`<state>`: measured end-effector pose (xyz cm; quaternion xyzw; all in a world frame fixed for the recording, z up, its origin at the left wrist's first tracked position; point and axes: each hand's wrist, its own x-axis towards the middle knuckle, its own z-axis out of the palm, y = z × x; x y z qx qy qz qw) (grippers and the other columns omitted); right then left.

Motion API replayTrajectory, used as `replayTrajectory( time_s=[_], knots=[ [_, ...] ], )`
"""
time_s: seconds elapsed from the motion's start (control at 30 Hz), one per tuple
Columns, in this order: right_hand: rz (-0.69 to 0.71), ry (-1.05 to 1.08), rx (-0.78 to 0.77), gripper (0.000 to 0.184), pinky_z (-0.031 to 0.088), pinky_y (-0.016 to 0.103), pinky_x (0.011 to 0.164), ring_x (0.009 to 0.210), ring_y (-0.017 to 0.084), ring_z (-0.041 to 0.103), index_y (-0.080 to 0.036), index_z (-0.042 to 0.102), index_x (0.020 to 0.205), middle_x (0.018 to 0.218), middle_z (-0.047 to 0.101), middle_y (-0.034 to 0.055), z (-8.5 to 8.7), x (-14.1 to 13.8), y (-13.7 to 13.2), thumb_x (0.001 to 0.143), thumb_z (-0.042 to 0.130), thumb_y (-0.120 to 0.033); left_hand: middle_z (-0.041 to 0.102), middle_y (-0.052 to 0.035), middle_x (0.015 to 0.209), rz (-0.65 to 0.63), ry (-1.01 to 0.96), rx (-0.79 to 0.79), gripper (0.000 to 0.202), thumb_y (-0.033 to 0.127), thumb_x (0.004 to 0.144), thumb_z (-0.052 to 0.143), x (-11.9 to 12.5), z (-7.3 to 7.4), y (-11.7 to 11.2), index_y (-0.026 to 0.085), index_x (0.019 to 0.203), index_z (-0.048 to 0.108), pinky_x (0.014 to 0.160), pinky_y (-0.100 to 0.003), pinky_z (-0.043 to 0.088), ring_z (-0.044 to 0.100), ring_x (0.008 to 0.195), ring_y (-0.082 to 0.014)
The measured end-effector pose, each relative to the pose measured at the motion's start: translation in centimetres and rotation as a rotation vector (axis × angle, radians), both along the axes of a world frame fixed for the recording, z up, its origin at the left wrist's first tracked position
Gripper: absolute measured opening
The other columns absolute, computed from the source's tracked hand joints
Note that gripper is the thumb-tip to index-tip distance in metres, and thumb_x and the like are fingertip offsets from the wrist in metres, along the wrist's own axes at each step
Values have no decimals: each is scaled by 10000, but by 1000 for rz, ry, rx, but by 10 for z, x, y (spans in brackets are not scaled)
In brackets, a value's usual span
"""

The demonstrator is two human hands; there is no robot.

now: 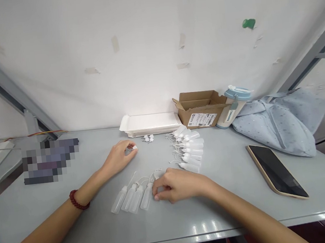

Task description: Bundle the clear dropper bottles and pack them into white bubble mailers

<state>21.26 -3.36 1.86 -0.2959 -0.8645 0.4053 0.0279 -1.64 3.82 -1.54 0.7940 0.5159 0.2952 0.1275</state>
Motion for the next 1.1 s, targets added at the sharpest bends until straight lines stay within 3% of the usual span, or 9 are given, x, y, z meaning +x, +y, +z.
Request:
replayTrajectory(
  time_s=[0.13,0.33,0.47,0.67,0.83,1.1],
  knots=[
    [-92,42,206,181,333,180,483,437,74,428,-181,642,876,504,504,-51,-5,1,5,863,462,-201,665,-47,869,3,-103,-107,175,303,774,520,6,13,-11,176,847,615,733,-321,465,592,831,-203],
    [-200,76,586,214,325,214,534,540,111,481,-181,604,933,630,568,7,-22,4,15,908,395,-223,689,-19,880,-150,-296,-383,269,404,802,513,16,36,-30,188,852,666,711,-287,467,602,806,-183],
    [-203,75,745,233,327,230,547,579,132,489,-174,591,940,663,562,33,-27,6,17,916,365,-221,693,-26,963,-241,-372,-521,281,408,803,525,18,40,-34,193,897,680,775,-304,470,605,906,-200],
    [-165,120,721,180,332,228,545,594,130,480,-172,580,884,677,551,30,-21,2,11,860,402,-169,667,-52,1064,-322,-401,-530,303,374,831,499,20,38,-35,188,1010,660,819,-318,462,585,971,-210],
    [-111,148,647,154,337,221,544,582,123,470,-183,566,830,683,547,20,-19,-1,7,775,433,-126,659,-60,1062,-354,-409,-536,277,368,836,484,21,41,-37,177,924,665,797,-310,464,590,916,-203],
    [-131,234,564,161,332,226,542,558,117,430,-193,490,747,649,506,-6,-17,0,4,675,394,-84,665,-35,872,-457,-342,-600,252,338,835,484,19,44,-37,169,848,671,736,-268,431,565,809,-173]
  ],
)
